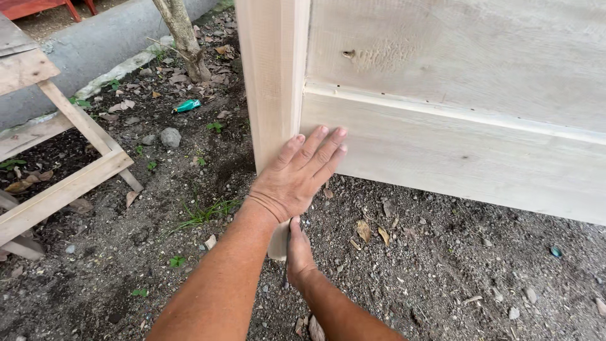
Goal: The person sands the slatted wooden panels of a furniture frame by hand, holding a piece of sandpaper in one hand and steadying the wood with the other. They work across the top rails and lower boards, then move around the frame to sand the side panel and corner post.
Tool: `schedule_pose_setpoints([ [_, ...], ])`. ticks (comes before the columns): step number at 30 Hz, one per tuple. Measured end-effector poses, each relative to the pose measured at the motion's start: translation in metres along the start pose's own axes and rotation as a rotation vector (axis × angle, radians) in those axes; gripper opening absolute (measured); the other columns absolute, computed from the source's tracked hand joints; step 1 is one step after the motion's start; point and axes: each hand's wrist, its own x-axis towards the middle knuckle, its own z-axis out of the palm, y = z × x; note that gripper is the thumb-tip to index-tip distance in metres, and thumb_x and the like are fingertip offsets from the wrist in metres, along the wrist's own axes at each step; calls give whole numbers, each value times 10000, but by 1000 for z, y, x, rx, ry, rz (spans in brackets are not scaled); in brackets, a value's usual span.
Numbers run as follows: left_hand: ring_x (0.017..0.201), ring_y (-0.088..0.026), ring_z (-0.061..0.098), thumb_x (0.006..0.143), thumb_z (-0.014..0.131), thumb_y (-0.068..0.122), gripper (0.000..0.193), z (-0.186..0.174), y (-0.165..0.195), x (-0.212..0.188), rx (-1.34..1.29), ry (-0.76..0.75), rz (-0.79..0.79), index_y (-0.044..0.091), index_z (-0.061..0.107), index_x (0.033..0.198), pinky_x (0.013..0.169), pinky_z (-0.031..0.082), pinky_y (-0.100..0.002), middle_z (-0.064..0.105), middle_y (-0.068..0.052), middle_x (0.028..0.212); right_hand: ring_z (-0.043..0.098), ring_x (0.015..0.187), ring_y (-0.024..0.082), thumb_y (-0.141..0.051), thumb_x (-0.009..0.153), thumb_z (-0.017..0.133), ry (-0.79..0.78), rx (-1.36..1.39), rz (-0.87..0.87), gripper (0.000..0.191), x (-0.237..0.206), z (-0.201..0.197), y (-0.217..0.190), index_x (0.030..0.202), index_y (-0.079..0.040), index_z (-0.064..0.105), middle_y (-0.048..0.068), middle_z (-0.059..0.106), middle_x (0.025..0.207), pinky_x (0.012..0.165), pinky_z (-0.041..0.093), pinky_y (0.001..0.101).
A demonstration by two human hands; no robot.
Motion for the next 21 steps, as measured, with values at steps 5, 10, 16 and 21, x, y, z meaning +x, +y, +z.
schedule_pose_setpoints([
  [5, 1595, -270, 208, 1087, 364, 369, 567, 14, 9, -7, 4, 69, -7, 252, 445, 1636, 1291, -128, -534, 216, -33, 1754, 615, 967, 195, -442, 1056, 467, -81, 20, -385, 501, 20, 7, 4, 1245, -2, 617, 95, 670, 1119, 829, 523, 372],
  [10, 1521, -257, 348, 1082, 401, 337, 511, 22, 10, -12, -32, 108, -2, 236, 548, 1561, 1306, -68, -512, 310, -19, 1725, 664, 946, 219, -429, 1029, 470, -1, 68, -155, 470, 33, 3, 9, 1225, -25, 610, 90, 697, 1084, 829, 553, 397],
  [16, 1487, -243, 423, 1060, 409, 324, 491, 26, 9, -13, -77, 155, -5, 214, 619, 1490, 1307, -28, -472, 355, -5, 1691, 697, 1005, 265, -424, 1006, 423, -8, 93, 132, 502, 40, 1, 4, 1248, -30, 616, 116, 729, 1134, 860, 559, 460],
  [21, 1440, -202, 451, 1058, 401, 333, 496, 15, 7, -10, -91, 110, -26, 226, 590, 1504, 1300, 40, -437, 365, -1, 1695, 647, 1052, 222, -389, 1041, 496, -49, 36, -172, 468, 12, -1, -3, 1252, 15, 605, 111, 697, 1172, 933, 516, 398],
])
